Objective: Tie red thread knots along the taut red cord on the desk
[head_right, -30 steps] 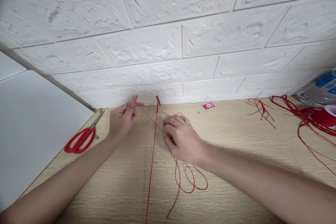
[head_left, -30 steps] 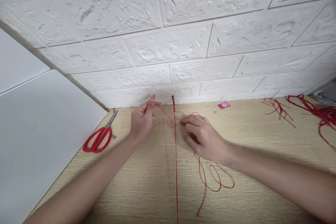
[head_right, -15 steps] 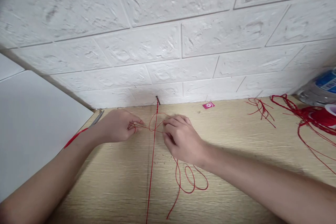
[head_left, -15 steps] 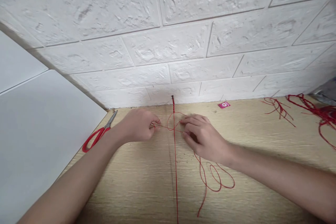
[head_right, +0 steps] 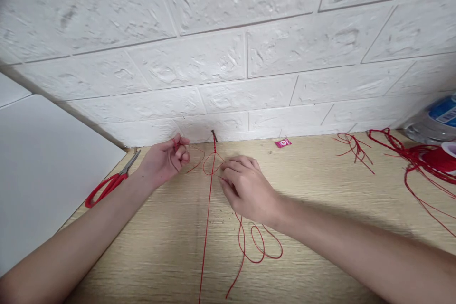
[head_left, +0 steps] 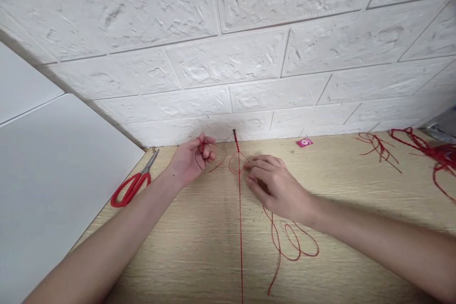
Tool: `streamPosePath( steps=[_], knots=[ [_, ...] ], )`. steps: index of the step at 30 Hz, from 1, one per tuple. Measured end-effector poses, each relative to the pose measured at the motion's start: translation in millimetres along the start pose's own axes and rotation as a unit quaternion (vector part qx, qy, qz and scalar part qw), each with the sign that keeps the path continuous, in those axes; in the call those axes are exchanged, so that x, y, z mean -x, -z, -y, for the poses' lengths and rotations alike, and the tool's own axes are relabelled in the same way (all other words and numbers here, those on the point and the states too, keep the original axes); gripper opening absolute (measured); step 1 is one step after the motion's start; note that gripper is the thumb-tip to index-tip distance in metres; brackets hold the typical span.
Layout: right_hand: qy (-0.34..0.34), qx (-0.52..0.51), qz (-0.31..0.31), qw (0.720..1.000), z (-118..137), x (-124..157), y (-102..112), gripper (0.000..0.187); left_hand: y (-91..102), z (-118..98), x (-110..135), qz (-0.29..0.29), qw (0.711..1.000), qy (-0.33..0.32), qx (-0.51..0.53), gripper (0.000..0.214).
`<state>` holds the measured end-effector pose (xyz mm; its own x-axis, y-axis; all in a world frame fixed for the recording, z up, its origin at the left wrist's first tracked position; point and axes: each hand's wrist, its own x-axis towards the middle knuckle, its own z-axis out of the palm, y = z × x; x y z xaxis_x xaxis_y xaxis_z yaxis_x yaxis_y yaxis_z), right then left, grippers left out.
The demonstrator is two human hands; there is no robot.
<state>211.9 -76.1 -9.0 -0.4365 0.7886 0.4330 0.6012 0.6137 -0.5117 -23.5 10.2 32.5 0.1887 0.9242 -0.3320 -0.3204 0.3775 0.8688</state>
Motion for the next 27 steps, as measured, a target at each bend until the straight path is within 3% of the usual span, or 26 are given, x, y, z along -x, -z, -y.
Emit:
streamPosePath(
  steps=[4, 7, 11, 14, 17, 22, 25, 27],
  knots=[
    [0.001, -0.026, 0.015, 1.000, -1.0, -0.3, -1.0, 0.013, 3.4, 1.0, 2.2, 0.032, 0.997, -0.003, -0.076, 0.028],
    [-0.013, -0.066, 0.000, 0.998, -0.5, 0.7, -1.2, 0.034, 3.2, 2.5, 3.4, 0.046, 0.991, -0.010, -0.125, 0.028],
    [-0.044, -0.100, -0.023, 0.994, -0.8, 2.3, -1.8, 0.064, 4.3, 5.8, 2.2, 0.014, 0.976, -0.061, -0.207, 0.024],
    [-0.055, -0.051, -0.038, 0.996, -3.3, 2.8, -2.5, 0.068, 9.7, 11.0, -0.5, -0.033, 0.949, -0.128, -0.285, 0.015],
    [-0.077, -0.004, -0.041, 0.996, -6.3, 3.2, -2.4, 0.067, 16.1, 16.7, -2.0, -0.085, 0.901, -0.207, -0.372, 0.016],
    [-0.099, -0.008, -0.035, 0.994, -10.2, 2.8, -2.9, 0.060, 22.1, 17.9, -0.4, -0.165, 0.760, -0.403, -0.483, 0.021],
    [-0.103, -0.007, -0.049, 0.993, -12.6, 1.2, -5.1, 0.038, 25.0, 17.8, -1.7, -0.227, 0.734, -0.463, -0.442, 0.016],
    [-0.109, 0.006, -0.053, 0.993, -14.1, 0.5, -7.0, 0.023, 26.0, 19.6, -2.0, -0.258, 0.716, -0.495, -0.419, 0.024]
  ],
)
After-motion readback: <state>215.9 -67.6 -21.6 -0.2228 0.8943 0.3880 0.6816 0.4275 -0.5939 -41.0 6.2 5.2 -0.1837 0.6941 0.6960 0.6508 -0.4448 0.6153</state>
